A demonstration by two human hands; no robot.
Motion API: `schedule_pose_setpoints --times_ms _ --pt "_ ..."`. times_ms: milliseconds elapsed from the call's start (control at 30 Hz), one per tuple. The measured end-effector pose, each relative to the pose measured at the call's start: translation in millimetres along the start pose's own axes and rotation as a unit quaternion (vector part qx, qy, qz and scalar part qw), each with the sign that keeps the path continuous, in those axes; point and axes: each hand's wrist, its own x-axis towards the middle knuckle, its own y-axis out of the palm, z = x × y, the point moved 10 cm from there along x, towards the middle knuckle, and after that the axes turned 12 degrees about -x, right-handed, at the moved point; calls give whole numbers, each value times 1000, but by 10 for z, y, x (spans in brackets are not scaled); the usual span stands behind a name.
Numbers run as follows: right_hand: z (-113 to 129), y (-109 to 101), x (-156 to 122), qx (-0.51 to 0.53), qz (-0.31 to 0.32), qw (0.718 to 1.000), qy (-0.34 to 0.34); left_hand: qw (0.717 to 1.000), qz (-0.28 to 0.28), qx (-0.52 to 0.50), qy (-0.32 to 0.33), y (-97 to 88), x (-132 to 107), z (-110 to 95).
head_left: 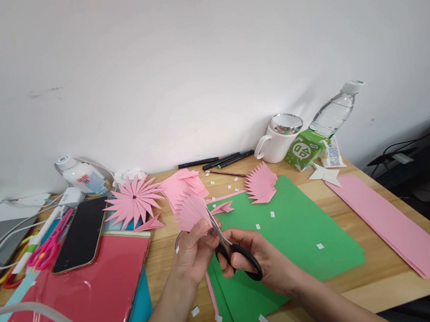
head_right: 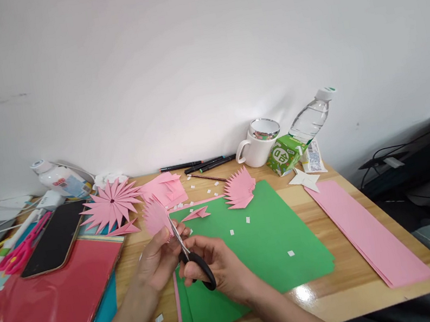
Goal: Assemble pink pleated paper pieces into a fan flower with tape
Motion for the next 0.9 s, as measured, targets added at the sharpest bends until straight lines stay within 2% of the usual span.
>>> schedule_pose_setpoints --times_ms 233,533,900 --pt "-15 -17 0 -12 -9 1000 -9 1000 -2 -15 -19 -13 3 53" --pt "14 -5 7 -37 -25 998 -48 999 -29 -27 -13 10 -31 50" --pt "-36 -2 15 -66 -62 996 -13 1000 -12 4 -7 31 -12 42"
